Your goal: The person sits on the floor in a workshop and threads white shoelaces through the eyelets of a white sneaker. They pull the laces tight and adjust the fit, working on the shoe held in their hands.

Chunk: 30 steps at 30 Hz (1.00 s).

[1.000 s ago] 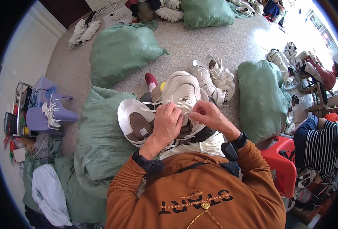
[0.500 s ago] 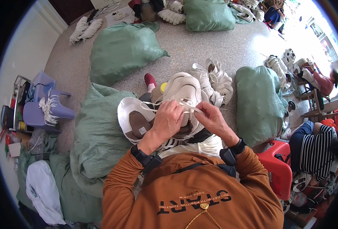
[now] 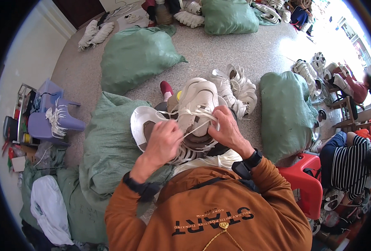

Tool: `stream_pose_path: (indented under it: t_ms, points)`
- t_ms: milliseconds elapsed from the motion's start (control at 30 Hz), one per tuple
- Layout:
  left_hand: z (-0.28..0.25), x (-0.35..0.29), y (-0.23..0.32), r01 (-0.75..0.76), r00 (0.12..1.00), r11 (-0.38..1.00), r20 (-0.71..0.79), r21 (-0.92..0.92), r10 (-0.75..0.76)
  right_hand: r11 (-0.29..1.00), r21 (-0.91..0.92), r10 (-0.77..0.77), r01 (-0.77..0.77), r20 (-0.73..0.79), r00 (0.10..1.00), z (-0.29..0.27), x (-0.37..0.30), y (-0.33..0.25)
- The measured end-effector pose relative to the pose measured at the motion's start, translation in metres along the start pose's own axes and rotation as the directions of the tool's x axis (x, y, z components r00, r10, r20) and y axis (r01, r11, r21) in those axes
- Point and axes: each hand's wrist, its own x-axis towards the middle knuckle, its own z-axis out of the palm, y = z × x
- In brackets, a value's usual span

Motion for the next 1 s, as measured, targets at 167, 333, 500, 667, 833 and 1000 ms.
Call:
stream_pose_path:
  t_ms: [167,333,500,667,833,1000]
  points:
    - [-0.048,-0.095,-0.012,0.204,0.933,0.979,0.300,0.014,-0.199,0.998,0.062,0.012,-0.010,-0.040,0.999,0.007,0.000,0.005]
    - [-0.046,-0.086,0.005,0.464,0.830,0.826,0.482,-0.320,-0.280,0.994,0.063,0.090,-0.087,-0.034,0.995,0.010,0.000,-0.007]
    - [0.029,-0.004,0.012,0.223,0.935,0.951,-0.229,-0.212,-0.271,0.992,-0.099,-0.090,0.080,-0.104,0.990,0.000,0.009,-0.033]
    - [0.080,0.017,-0.005,0.161,0.948,0.987,-0.275,-0.028,-0.162,0.952,-0.271,-0.110,0.144,0.136,0.985,0.015,0.014,-0.031]
    - [0.084,0.018,-0.006,0.159,0.932,0.987,-0.333,0.013,-0.145,0.934,-0.329,-0.112,0.142,0.110,0.988,0.022,0.011,-0.028]
    - [0.079,0.023,-0.001,0.179,0.922,0.984,-0.348,-0.005,-0.169,0.918,-0.380,-0.115,0.116,0.026,0.993,0.022,0.006,-0.034]
